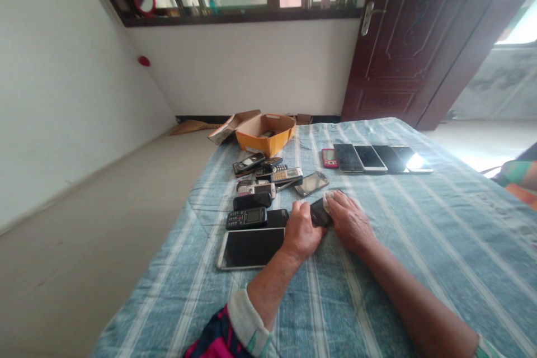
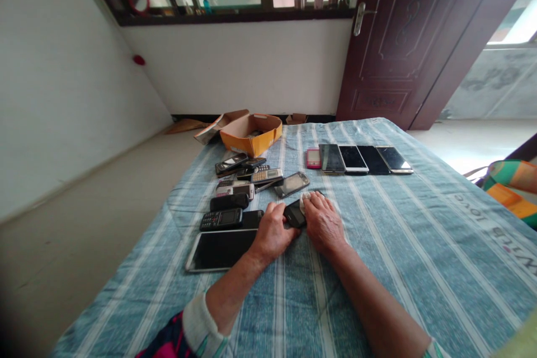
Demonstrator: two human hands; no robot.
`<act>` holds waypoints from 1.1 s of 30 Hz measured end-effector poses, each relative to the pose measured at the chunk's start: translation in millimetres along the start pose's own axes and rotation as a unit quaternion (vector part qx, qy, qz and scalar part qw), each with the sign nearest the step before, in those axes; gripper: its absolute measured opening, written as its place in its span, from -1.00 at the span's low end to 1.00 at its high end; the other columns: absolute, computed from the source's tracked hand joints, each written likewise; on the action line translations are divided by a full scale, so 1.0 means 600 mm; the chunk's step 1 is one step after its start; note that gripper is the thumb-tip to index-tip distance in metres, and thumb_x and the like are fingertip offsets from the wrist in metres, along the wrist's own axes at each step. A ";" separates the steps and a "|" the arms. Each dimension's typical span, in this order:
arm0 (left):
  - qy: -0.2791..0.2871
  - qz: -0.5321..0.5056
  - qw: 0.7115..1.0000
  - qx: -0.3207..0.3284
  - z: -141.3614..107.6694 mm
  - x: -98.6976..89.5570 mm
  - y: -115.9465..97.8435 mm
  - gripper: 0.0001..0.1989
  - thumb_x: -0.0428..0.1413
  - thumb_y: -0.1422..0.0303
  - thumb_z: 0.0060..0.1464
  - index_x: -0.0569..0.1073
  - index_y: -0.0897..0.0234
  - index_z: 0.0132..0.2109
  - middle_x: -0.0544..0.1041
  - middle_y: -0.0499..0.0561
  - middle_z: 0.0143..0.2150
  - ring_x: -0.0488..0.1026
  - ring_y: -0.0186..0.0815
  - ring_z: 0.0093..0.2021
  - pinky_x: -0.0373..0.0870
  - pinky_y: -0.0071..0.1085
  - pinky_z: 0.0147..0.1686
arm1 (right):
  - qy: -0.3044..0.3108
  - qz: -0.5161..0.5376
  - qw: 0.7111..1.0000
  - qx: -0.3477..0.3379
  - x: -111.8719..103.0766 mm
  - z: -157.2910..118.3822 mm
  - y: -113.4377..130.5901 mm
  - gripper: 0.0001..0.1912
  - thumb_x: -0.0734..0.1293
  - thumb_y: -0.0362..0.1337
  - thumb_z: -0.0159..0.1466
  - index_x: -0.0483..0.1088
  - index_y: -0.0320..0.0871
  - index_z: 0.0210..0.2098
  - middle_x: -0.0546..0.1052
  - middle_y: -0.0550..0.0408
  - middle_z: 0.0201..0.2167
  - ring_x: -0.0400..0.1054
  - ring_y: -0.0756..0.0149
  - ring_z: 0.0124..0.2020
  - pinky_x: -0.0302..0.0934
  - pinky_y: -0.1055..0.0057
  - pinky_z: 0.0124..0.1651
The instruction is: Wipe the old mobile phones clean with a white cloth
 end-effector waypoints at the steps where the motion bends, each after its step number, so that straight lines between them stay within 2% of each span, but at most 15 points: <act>1: -0.001 0.000 1.000 0.001 0.000 0.000 0.000 -0.68 0.28 0.50 -0.20 0.33 0.25 -0.28 0.35 0.02 -0.19 0.43 -0.29 -0.27 0.43 -0.36 -0.22 | -0.003 -0.001 1.000 -0.002 0.000 -0.001 0.001 -0.63 0.09 -0.39 0.36 0.37 -0.14 0.06 0.40 -0.10 0.13 0.16 0.15 0.24 0.12 0.16 0.20; 12: -0.003 0.000 1.000 0.010 0.001 0.002 0.000 -0.69 0.27 0.51 -0.20 0.33 0.25 -0.29 0.35 0.01 -0.19 0.44 -0.31 -0.29 0.43 -0.37 -0.23 | 0.001 0.003 0.999 -0.042 -0.003 -0.004 0.020 -0.63 0.08 -0.37 0.37 0.37 -0.19 0.08 0.40 -0.12 0.12 0.17 0.18 0.23 0.06 0.20 0.27; 23: -0.001 0.003 1.000 -0.001 0.000 0.000 0.000 -0.68 0.28 0.50 -0.21 0.33 0.25 -0.29 0.34 0.01 -0.19 0.43 -0.30 -0.29 0.43 -0.37 -0.23 | -0.001 -0.013 1.000 -0.010 0.000 -0.003 0.007 -0.63 0.09 -0.35 0.37 0.38 -0.15 0.06 0.40 -0.08 0.13 0.18 0.13 0.22 0.11 0.20 0.22; 33: -0.002 -0.008 1.000 0.006 0.001 0.001 -0.001 -0.68 0.27 0.51 -0.20 0.31 0.24 -0.30 0.34 0.01 -0.20 0.44 -0.31 -0.31 0.44 -0.37 -0.25 | -0.011 -0.013 0.999 -0.027 -0.002 -0.005 0.016 -0.63 0.09 -0.36 0.37 0.36 -0.17 0.08 0.40 -0.11 0.13 0.14 0.14 0.24 0.06 0.19 0.25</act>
Point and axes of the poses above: each hand's wrist, its own z-axis towards the middle knuckle, its own x-axis out of the palm, y = z × x, the point moved 10 cm from there along z, towards the middle knuckle
